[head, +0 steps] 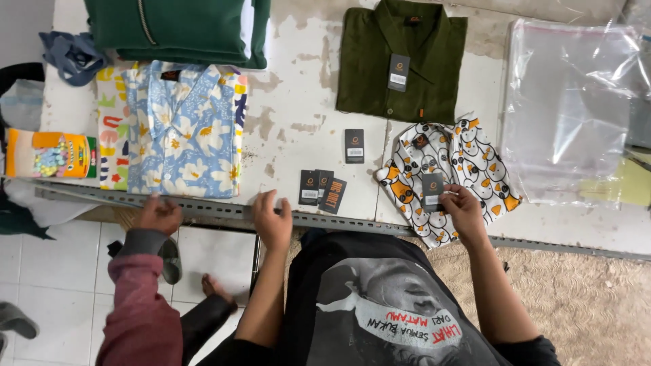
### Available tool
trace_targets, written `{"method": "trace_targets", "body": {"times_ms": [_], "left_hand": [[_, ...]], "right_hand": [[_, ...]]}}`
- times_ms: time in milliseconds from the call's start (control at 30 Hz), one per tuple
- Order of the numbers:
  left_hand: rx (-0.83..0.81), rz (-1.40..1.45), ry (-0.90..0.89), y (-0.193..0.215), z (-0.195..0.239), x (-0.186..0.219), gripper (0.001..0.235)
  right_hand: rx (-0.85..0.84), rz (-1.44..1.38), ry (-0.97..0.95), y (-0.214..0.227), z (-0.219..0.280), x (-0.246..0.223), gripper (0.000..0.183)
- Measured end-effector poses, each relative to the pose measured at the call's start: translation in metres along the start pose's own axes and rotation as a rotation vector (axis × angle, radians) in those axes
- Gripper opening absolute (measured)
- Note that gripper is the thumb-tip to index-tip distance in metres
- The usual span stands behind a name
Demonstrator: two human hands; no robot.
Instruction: The person folds several shirts on a table, including a penguin-patterned shirt, a green shirt, and a colorful patterned shirt. They also handle and place tags on the shirts.
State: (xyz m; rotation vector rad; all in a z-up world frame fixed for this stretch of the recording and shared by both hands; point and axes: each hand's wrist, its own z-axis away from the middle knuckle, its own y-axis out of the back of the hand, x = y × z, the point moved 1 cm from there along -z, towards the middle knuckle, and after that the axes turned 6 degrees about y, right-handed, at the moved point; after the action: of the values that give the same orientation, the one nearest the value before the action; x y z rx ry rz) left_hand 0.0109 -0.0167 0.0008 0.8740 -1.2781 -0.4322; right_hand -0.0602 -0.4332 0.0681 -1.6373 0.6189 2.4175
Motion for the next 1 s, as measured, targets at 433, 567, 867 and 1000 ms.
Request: {"method": "trace_targets", "body": {"times_ms": [433, 567, 867, 1000], "left_hand": [[-0.289, 0.476, 0.266, -0.005, 0.005, 0.049, 0.045], [-0.136, 0.605, 0.597, 0.032, -0.009, 0.040, 0.050], [-0.150, 0.988, 0.843, 0.098, -0.066, -0.051, 0.050], [0.112, 0.940, 0.916, 0.137, -0.104, -0.078, 0.070]], "right_hand": [[-0.363, 0.150, -0.056, -0.119, -0.005, -0.014, 0.033], [-0.545, 0.101, -0.055, -0.199, -0.004, -0.019, 0.028], [-0.647, -0.014, -0.045, -0.370, -0.009, -0.080, 0.022], [-0.617, 0.019, -0.086, -0.429, 0.005, -0.146, 0.040]]}}
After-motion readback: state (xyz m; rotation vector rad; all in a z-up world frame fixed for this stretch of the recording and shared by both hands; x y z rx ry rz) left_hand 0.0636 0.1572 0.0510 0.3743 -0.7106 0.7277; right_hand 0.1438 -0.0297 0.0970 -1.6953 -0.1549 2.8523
